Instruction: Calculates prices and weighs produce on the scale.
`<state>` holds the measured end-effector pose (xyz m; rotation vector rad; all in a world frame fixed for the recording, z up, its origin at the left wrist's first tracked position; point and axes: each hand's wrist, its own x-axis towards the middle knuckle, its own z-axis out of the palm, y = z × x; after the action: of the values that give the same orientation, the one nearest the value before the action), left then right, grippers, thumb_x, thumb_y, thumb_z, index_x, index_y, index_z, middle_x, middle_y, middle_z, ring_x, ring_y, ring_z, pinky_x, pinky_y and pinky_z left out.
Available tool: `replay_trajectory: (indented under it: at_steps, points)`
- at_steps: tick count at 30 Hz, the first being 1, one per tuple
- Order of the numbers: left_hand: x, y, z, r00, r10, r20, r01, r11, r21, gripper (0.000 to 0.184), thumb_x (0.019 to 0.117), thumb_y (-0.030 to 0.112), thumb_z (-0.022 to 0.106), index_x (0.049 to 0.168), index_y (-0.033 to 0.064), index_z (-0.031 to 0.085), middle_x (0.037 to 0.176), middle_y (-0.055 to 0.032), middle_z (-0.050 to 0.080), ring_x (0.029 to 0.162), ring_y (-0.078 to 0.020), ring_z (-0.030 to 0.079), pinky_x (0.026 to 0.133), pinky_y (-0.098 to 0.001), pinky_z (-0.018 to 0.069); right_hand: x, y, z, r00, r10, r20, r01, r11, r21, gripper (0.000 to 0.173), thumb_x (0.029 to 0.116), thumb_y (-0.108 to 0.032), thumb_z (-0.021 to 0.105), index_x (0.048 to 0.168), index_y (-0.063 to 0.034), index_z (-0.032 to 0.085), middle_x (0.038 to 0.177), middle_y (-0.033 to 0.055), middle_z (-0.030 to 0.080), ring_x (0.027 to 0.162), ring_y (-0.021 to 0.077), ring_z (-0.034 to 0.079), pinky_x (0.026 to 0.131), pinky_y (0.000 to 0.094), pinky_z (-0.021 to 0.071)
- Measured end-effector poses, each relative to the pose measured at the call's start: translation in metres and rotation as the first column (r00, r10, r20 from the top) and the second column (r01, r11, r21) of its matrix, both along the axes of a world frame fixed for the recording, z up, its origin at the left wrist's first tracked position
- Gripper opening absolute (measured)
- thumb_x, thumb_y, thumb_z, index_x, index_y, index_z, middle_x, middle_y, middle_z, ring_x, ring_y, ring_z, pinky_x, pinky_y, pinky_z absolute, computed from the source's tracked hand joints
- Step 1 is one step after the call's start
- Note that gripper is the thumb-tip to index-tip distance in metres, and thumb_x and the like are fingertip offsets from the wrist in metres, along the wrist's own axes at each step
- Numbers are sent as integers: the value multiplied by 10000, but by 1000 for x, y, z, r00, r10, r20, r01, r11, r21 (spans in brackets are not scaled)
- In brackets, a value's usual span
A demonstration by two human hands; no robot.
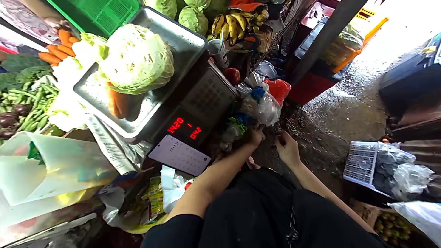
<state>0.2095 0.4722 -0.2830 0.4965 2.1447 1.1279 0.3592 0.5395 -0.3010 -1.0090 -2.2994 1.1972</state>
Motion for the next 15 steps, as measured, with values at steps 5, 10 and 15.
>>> replay_trajectory:
  at_steps: [5, 10, 15]
  points:
    - [1, 3, 17, 984, 41, 174, -73, 981, 178, 372, 1073, 111, 491, 1366, -114, 531, 1287, -268, 619, 1167, -263, 617, 1033, -382, 482, -1, -11, 14, 999, 54, -4, -54, 991, 120, 298, 1005, -205, 571, 1163, 14, 695, 888, 151, 735, 767, 250, 720, 728, 478, 606]
    - [-9, -2, 37, 985, -77, 157, 96, 989, -115, 473, 1131, 265, 333, 1418, -64, 514, 1346, -303, 589, 1262, -397, 578, 1086, -543, 434, 17, -18, 5, 990, 136, -35, -131, 986, 106, 314, 990, -170, 600, 1180, 67, 679, 906, 207, 733, 783, 306, 726, 745, 517, 602]
    - [-5, -6, 41, 990, -11, 143, 56, 947, -316, 612, 1018, 527, 538, 1371, 32, 600, 1313, -236, 643, 1248, -386, 602, 1057, -598, 454, 22, -10, 6, 977, 211, 1, -211, 977, 20, 319, 1014, -142, 583, 1214, 96, 655, 951, 236, 738, 832, 331, 736, 803, 513, 600]
